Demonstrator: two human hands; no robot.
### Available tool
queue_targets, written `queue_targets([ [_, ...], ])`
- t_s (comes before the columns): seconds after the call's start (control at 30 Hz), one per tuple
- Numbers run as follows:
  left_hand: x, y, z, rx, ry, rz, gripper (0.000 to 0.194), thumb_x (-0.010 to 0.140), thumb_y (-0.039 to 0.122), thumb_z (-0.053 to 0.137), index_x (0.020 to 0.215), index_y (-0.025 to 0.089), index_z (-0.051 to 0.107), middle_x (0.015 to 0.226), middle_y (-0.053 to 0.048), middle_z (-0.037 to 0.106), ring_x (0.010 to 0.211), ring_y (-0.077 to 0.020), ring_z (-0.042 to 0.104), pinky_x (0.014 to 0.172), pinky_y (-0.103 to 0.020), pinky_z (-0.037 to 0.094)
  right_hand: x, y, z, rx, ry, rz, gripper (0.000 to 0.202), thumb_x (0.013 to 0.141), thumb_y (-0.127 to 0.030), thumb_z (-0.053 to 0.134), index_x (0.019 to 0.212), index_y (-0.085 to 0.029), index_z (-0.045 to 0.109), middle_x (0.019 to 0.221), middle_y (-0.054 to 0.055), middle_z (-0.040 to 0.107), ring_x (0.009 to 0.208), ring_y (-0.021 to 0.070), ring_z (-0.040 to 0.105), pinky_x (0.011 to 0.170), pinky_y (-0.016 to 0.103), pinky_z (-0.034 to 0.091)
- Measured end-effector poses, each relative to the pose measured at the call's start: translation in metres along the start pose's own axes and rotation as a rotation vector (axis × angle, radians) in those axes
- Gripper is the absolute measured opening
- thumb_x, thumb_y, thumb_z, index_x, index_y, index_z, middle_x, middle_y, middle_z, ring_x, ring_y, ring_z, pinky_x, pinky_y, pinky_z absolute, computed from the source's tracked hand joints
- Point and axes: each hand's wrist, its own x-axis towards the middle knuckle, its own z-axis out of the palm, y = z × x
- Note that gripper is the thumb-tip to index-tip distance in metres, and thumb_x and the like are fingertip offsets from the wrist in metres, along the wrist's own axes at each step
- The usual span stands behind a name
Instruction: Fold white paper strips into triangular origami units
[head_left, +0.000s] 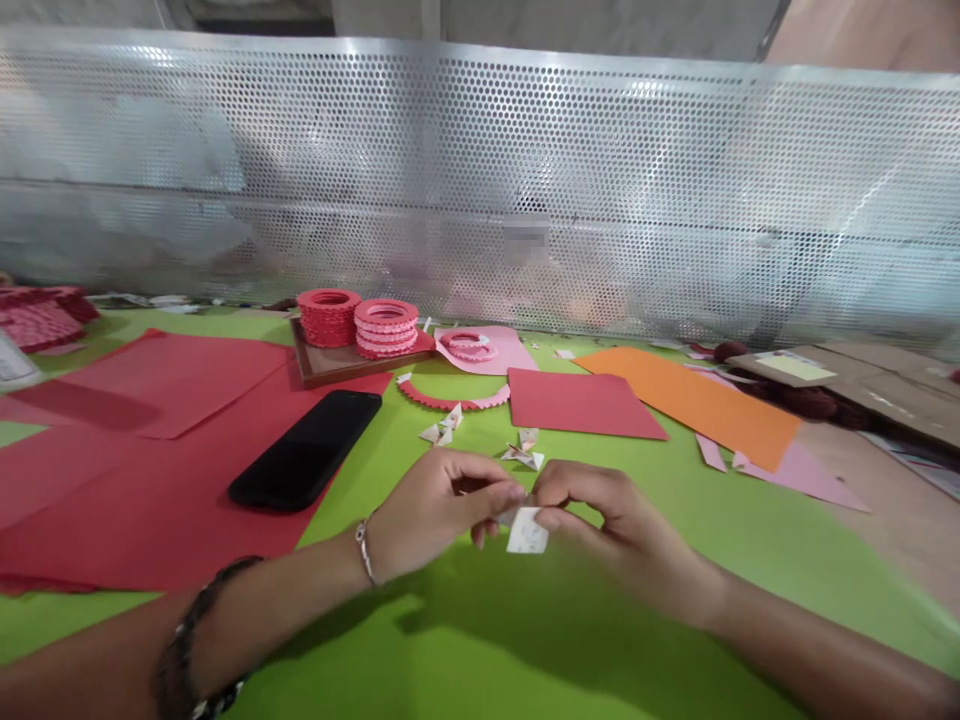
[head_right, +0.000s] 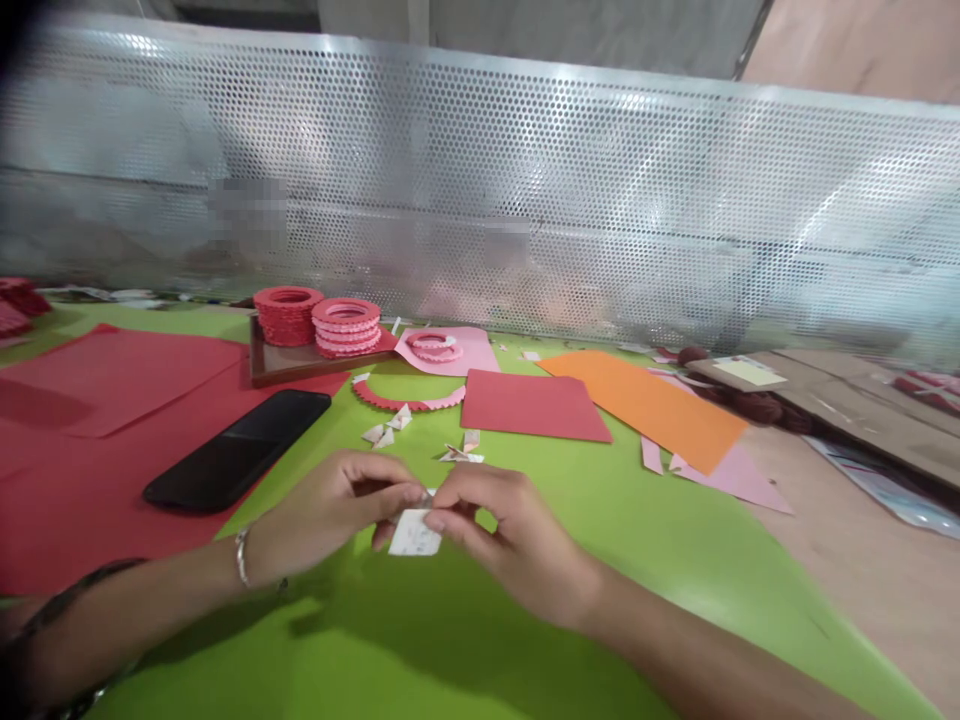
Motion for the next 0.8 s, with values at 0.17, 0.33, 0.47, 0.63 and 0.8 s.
queue_targets([
  [0.17, -0.004, -0.001, 0.007, -0.035, -0.047, 0.035, 0.023, 0.079, 0.022, 0.045, 0.065, 0.012, 0.060, 0.061, 0.000, 0.055, 0.055, -0.0077, 0.051, 0.049, -0.016, 0.044, 0.000, -0.002, 0.002, -0.024, 0.044, 0.077, 0.021, 0.084, -0.024, 0.040, 0.065, -0.016, 0.046, 0.058, -0.002, 0.047, 0.051, 0.0080, 0.041, 0.047, 0.019, 0.034],
  [0.33, -0.005, 0.001, 0.008, -0.039, -0.046, -0.009, 0.027, 0.081, 0.020, 0.041, 0.068, 0.011, 0.062, 0.063, -0.002, 0.058, 0.058, -0.0086, 0.054, 0.054, -0.017, 0.045, 0.001, -0.002, 0.003, -0.044, 0.052, 0.137, 0.021, 0.082, -0.021, 0.040, 0.061, -0.016, 0.044, 0.054, -0.003, 0.046, 0.048, 0.0074, 0.038, 0.044, 0.019, 0.029],
  [0.47, -0.004, -0.002, 0.008, 0.030, -0.071, 0.039, 0.021, 0.080, 0.019, 0.045, 0.071, 0.013, 0.063, 0.064, -0.001, 0.059, 0.059, -0.0090, 0.055, 0.056, -0.017, 0.043, 0.000, -0.002, 0.004, -0.040, 0.037, 0.161, 0.020, 0.081, -0.019, 0.040, 0.062, -0.016, 0.045, 0.054, -0.002, 0.048, 0.048, 0.0077, 0.040, 0.045, 0.019, 0.031],
  [0.63, -0.005, -0.006, 0.007, 0.174, -0.055, 0.099, 0.022, 0.080, 0.021, 0.045, 0.069, 0.013, 0.063, 0.062, 0.000, 0.059, 0.058, -0.0093, 0.056, 0.054, -0.016, 0.040, -0.003, -0.004, 0.007, -0.068, 0.083, 0.161, 0.021, 0.079, -0.018, 0.042, 0.058, -0.016, 0.042, 0.050, -0.004, 0.044, 0.045, 0.0061, 0.035, 0.042, 0.017, 0.027],
  [0.8, -0.007, -0.003, 0.007, 0.317, -0.031, 0.149, 0.025, 0.081, 0.022, 0.045, 0.069, 0.012, 0.064, 0.060, 0.000, 0.061, 0.057, -0.0095, 0.054, 0.053, -0.017, 0.038, -0.003, -0.002, 0.011, -0.174, 0.138, 0.105, 0.022, 0.076, -0.013, 0.044, 0.055, -0.016, 0.039, 0.048, -0.006, 0.040, 0.044, 0.0050, 0.033, 0.041, 0.015, 0.025],
])
